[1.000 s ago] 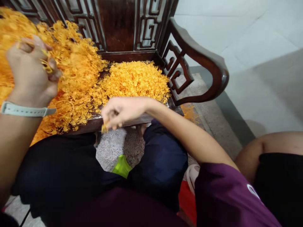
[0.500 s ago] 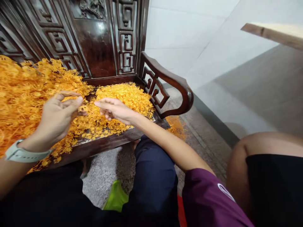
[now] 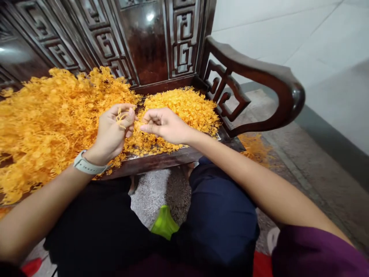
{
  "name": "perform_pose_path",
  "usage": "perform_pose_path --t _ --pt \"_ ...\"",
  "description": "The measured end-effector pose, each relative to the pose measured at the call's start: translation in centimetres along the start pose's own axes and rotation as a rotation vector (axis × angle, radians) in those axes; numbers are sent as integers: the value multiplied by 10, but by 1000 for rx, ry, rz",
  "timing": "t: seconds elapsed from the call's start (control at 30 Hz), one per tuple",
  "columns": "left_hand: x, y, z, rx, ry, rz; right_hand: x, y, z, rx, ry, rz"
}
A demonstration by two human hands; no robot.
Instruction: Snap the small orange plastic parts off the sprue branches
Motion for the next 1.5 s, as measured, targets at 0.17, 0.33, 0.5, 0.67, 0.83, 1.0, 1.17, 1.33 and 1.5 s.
perform_pose_path --t 0.17,0.33,0.5,0.67,0.83,1.0,1.17,1.33,1.5 --pt "-16 -11 -16 -53 78 38 23 -13 5 -1 -174 8" --pt "-85 -16 -42 -78 241 38 77 -29 17 157 -617 77" --pt "-102 2 -37 11 99 49 47 -12 16 234 -537 -110" --pt "-105 9 -37 12 29 18 -12 6 12 154 100 -614" --pt "-91 1 -37 -27 -18 42 13 17 3 315 26 -444" --pt "-54 -6 -29 -95 -107 29 29 25 -11 178 -16 -79" --pt "-32 -3 -21 -106 -145 -32 30 36 -14 122 -45 22" --pt "-23 11 -16 -67 -218 -66 22 29 -11 55 -3 11" --pt "-19 15 -12 40 -134 -107 9 8 -6 -9 117 -105"
Point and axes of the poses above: each hand's wrist, its own z-axis away from the middle knuckle, its own x-axis out of the palm, y = z × x, the point moved 5 cm from there along -z, towards the middle knuckle, and after that the axes turned 8 degrees about -y, right-handed, at the moved point
